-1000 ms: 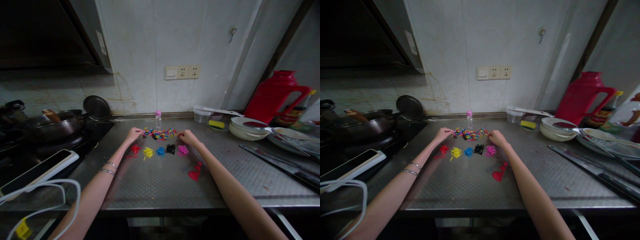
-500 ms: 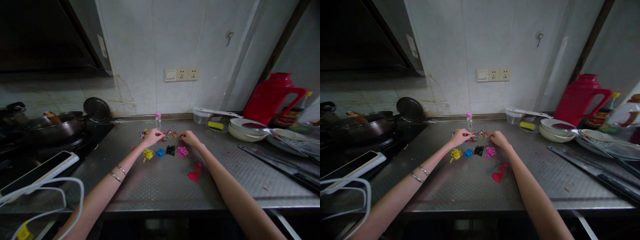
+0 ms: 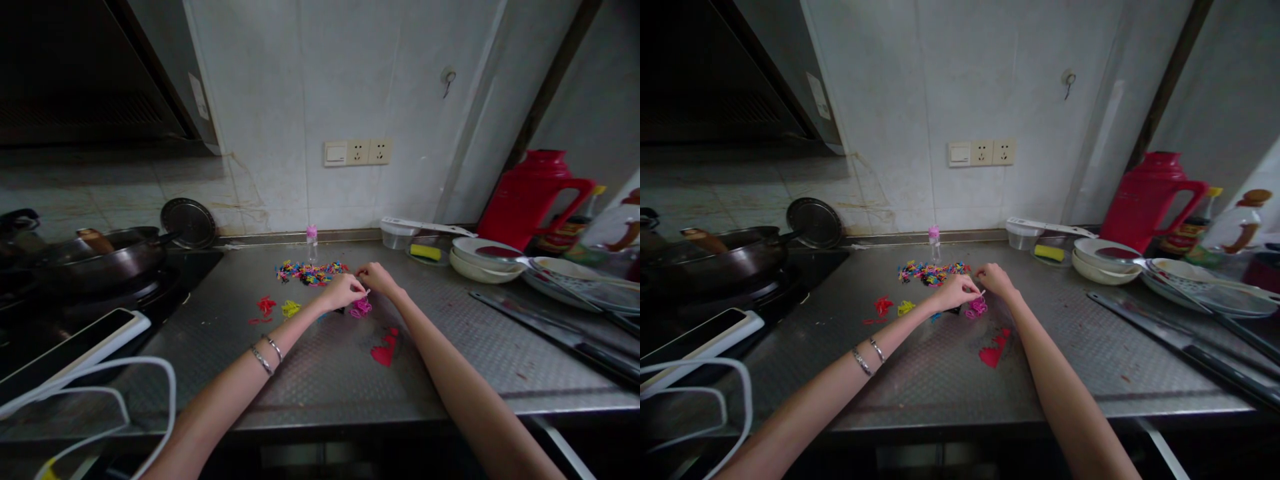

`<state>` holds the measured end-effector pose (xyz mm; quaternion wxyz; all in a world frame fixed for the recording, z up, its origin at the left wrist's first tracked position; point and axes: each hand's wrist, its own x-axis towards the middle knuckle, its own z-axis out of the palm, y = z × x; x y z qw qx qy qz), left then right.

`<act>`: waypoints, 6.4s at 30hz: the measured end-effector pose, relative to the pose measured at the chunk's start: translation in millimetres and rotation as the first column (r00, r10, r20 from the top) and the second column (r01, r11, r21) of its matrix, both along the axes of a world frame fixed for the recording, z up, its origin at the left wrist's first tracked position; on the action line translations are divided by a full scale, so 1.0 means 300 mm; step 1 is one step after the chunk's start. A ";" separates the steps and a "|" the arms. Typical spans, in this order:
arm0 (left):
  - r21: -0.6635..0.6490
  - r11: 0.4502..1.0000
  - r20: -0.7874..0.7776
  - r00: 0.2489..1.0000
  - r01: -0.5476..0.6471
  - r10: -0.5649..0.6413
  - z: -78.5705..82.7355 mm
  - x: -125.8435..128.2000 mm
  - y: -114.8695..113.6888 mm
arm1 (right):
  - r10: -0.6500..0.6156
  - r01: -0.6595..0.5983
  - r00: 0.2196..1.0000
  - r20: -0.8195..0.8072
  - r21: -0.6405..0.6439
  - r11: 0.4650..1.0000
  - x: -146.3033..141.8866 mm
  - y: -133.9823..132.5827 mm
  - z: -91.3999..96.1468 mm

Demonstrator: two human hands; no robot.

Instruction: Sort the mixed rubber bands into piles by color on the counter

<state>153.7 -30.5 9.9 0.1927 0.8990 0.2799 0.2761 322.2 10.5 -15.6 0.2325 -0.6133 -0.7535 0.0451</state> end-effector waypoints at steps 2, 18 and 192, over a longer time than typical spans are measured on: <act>-0.031 1.000 -0.002 1.000 0.000 0.000 0.001 0.000 -0.003 | -0.002 0.002 1.000 -0.001 0.002 1.000 -0.001 -0.002 -0.001; -0.029 0.991 0.046 0.990 -0.129 0.130 0.047 -0.156 0.105 | -0.039 0.041 0.998 0.039 -0.047 0.998 -0.006 -0.010 0.011; 0.057 0.929 -0.185 0.910 -0.366 0.371 -0.085 -0.407 0.263 | 0.085 -0.060 0.992 -0.094 0.248 0.967 -0.113 -0.037 0.040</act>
